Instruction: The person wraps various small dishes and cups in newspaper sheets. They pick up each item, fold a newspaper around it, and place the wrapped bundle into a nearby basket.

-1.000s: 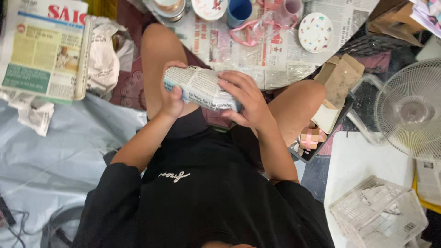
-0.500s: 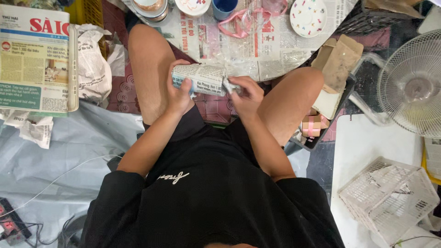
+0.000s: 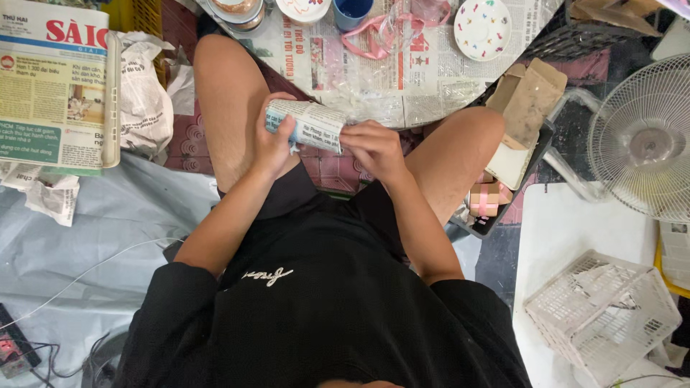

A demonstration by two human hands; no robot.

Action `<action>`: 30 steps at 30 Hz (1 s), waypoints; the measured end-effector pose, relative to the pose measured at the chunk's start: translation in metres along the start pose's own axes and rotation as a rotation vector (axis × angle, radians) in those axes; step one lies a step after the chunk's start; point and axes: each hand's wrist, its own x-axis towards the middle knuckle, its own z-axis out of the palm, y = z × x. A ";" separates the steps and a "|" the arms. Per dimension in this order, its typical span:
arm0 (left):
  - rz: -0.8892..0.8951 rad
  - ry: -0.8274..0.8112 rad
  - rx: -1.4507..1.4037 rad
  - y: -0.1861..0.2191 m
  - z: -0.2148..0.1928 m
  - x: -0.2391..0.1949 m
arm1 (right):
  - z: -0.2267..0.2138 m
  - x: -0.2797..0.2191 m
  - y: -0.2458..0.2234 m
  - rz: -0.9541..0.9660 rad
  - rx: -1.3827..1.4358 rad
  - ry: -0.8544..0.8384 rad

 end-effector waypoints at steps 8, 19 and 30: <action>-0.045 -0.150 0.001 -0.005 0.001 0.006 | 0.024 -0.009 0.012 0.366 0.391 0.319; -0.063 -0.223 -0.118 -0.001 0.006 0.004 | -0.006 0.005 0.002 0.394 0.566 -0.032; 0.145 -0.228 0.324 0.007 0.012 -0.001 | -0.008 0.006 -0.001 0.375 0.454 -0.120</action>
